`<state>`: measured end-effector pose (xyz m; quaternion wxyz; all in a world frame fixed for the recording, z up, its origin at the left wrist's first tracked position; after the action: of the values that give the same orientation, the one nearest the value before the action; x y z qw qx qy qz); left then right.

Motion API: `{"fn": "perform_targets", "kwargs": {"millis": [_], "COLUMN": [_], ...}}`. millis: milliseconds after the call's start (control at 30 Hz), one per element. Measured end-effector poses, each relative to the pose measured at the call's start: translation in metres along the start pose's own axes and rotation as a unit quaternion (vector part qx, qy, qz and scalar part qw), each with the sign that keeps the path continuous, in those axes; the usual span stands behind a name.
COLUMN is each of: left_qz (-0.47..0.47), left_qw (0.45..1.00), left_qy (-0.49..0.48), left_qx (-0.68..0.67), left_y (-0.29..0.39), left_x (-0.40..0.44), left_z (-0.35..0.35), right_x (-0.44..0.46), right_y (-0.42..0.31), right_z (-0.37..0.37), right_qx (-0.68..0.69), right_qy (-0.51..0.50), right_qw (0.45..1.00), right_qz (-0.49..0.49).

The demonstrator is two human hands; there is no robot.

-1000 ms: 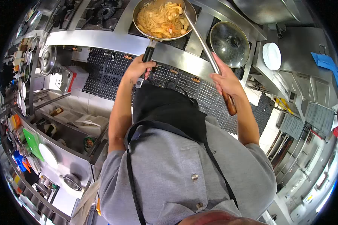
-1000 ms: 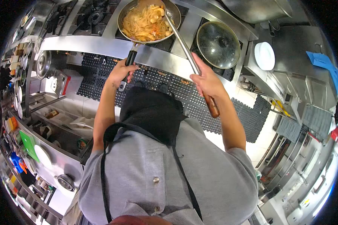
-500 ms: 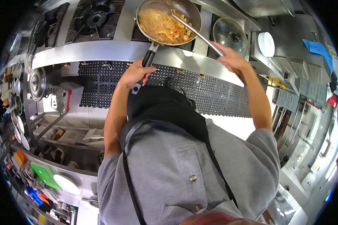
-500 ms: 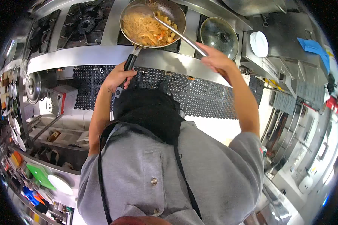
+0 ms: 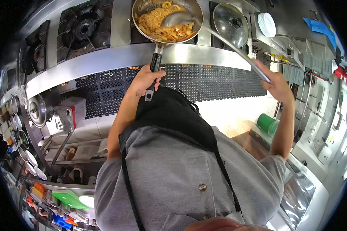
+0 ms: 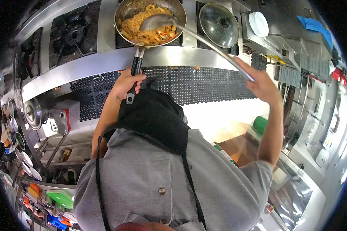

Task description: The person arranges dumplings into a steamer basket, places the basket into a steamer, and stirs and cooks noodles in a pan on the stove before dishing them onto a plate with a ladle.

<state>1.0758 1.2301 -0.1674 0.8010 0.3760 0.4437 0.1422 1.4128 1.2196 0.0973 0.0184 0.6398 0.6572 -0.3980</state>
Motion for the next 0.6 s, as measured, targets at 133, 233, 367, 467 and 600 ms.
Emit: {"fn": "perform_targets", "kwargs": {"millis": [133,233,367,467,600], "left_qz": [0.002,0.008,0.012,0.016,0.02], "left_qw": [1.0,0.999,0.999,0.999,0.999], "left_qy": [0.018,0.033,0.036,0.048,0.046], "left_qx": [0.008,0.016,0.021,-0.006,-0.015], "left_y": [-0.001,-0.001,-0.002,-0.003,-0.004], "left_x": [0.0,0.003,0.006,0.006,0.006], "left_z": [0.003,0.005,0.016,0.024,0.028], "right_x": [0.035,0.045,0.075,0.132,0.108], "right_y": [0.029,0.031,0.039,0.053,0.034], "right_z": [0.072,0.101,0.118,0.147,0.139], "right_qx": [0.001,0.058,0.135,0.133,-0.022], "right_qy": [0.05,0.144,0.216,0.209,0.122], "right_qw": [0.998,0.988,0.966,0.968,0.992], "right_qz": [0.033,-0.014,-0.044,-0.029,0.023]}}
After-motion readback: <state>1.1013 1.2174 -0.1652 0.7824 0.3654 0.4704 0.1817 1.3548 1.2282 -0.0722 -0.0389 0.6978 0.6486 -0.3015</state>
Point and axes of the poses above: each hand's wrist, its own x-axis towards the middle knuckle, its own z-axis out of the palm, y = z × x, the point moved 7 cm from there along x, towards the middle knuckle, and after that the axes turned 14 degrees about x, right-handed, at the moved point
